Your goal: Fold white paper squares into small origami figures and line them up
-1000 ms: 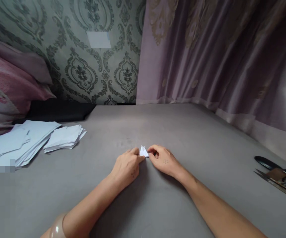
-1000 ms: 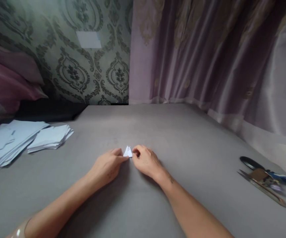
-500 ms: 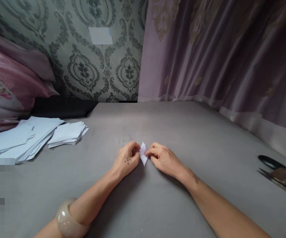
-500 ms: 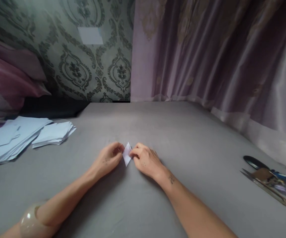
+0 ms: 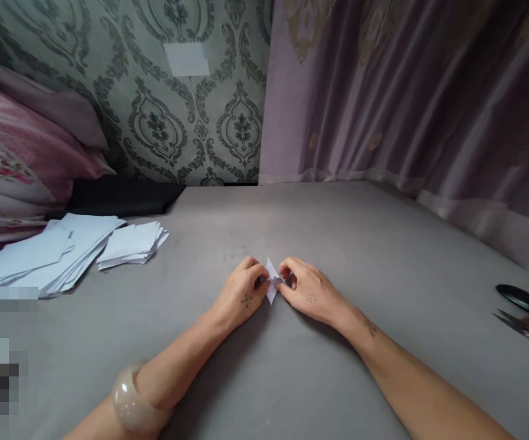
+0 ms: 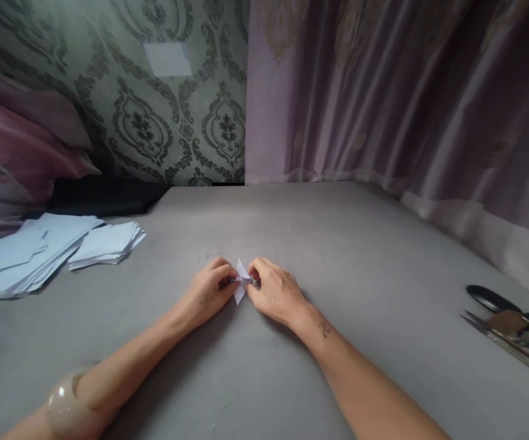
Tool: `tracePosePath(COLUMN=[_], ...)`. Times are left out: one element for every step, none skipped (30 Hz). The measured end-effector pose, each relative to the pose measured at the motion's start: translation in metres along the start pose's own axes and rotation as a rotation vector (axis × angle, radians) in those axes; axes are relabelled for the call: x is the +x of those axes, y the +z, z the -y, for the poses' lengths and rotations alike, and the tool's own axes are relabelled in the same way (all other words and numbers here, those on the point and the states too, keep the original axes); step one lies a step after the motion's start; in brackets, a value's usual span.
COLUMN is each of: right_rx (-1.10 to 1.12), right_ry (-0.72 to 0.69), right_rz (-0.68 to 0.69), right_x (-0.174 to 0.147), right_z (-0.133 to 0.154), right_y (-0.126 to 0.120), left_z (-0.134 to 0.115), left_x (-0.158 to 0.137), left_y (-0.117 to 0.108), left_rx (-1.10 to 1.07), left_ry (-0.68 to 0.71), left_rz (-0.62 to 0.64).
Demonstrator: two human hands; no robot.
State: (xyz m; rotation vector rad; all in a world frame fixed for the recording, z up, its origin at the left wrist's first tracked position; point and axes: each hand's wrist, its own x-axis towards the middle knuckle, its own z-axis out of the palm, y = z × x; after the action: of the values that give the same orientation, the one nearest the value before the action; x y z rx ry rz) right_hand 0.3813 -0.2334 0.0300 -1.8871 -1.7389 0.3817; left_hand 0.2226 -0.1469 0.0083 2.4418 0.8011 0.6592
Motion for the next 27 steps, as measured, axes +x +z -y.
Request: tracePosePath(right_rx=[0.009, 0.013, 0.011, 0.007, 0.003, 0.001, 0.004, 0.009, 0.017, 0.026, 0.032, 0.034, 0.029, 0.014, -0.008, -0.038, -0.070, -0.103, -0.134, -0.157, -0.167, -0.157, -0.124, -0.070, 0.003, 0.086, 0.169], right_ry=[-0.012, -0.031, -0.048, -0.059, -0.062, -0.059, -0.050, -0.039, -0.025, -0.013, -0.004, -0.001, -0.004, -0.013, -0.026, -0.039, -0.048, -0.054, -0.055, -0.056, -0.052, -0.048, -0.047, -0.044, -0.041, -0.036, 0.004], right_rz=[-0.002, 0.002, 0.011, 0.021, 0.029, 0.035, 0.038, 0.040, 0.041, 0.043, 0.042, 0.039, 0.033, 0.026, 0.016, 0.004, -0.011, -0.027, -0.039, -0.042, -0.036, -0.020, 0.004, 0.031, 0.059, 0.087, 0.106], right_x=[0.000, -0.001, -0.001, -0.001, -0.001, -0.001, 0.000, 0.001, 0.001, 0.002, 0.003, 0.004, 0.004, 0.004, 0.003, 0.003, 0.002, 0.001, 0.000, 0.000, 0.000, 0.001, 0.002, 0.003, 0.005, 0.007, 0.010], right_z=[0.000, 0.000, 0.000, 0.000, 0.000, 0.000, -0.001, -0.001, -0.002, -0.003, -0.004, -0.005, -0.005, -0.005, -0.004, -0.003, -0.001, 0.001, 0.003, 0.004, 0.004, 0.004, 0.002, -0.001, -0.004, -0.007, -0.011], right_y=[0.001, 0.001, 0.002, 0.002, 0.003, 0.003, 0.004, 0.004, 0.005, 0.005, 0.006, 0.006, 0.006, 0.007, 0.007, 0.007, 0.007, 0.007, 0.006, 0.006, 0.006, 0.006, 0.006, 0.005, 0.004, 0.003, 0.001], left_z=[0.001, 0.002, 0.002, 0.002, 0.003, 0.003, 0.004, 0.005, 0.006, 0.007, 0.007, 0.007, 0.007, 0.006, 0.005, 0.004, 0.004, 0.003, 0.004, 0.004, 0.005, 0.007, 0.008, 0.009, 0.010, 0.010, 0.010], left_x=[0.000, 0.000, 0.000, 0.000, 0.000, 0.000, 0.001, 0.001, 0.002, 0.002, 0.002, 0.003, 0.003, 0.003, 0.003, 0.004, 0.004, 0.004, 0.005, 0.005, 0.005, 0.006, 0.006, 0.006, 0.007, 0.007, 0.007], left_y=[0.001, 0.001, 0.001, 0.001, 0.001, 0.000, 0.000, -0.001, -0.002, -0.003, -0.004, -0.004, -0.004, -0.004, -0.004, -0.004, -0.004, -0.003, -0.003, -0.002, -0.002, -0.002, -0.002, -0.003, -0.004, -0.006, -0.009], left_rx=[0.035, 0.071, 0.103, 0.126, 0.132, 0.122, 0.099, 0.065, 0.028, -0.006, -0.028, -0.039, -0.040, -0.034, -0.020, -0.003, 0.017, 0.036, 0.052, 0.066, 0.074, 0.076, 0.071, 0.059, 0.038, 0.009, -0.025], left_ry=[0.048, 0.097, 0.137, 0.158, 0.158, 0.141, 0.111, 0.076, 0.043, 0.018, 0.002, -0.006, -0.005, 0.003, 0.019, 0.039, 0.061, 0.081, 0.094, 0.103, 0.102, 0.090, 0.066, 0.035, 0.004, -0.025, -0.052], left_rz=[-0.007, -0.008, 0.003, 0.019, 0.035, 0.045, 0.051, 0.053, 0.055, 0.059, 0.065, 0.070, 0.068, 0.059, 0.042, 0.021, -0.004, -0.030, -0.048, -0.051, -0.037, -0.013, 0.017, 0.050, 0.077, 0.100, 0.120])
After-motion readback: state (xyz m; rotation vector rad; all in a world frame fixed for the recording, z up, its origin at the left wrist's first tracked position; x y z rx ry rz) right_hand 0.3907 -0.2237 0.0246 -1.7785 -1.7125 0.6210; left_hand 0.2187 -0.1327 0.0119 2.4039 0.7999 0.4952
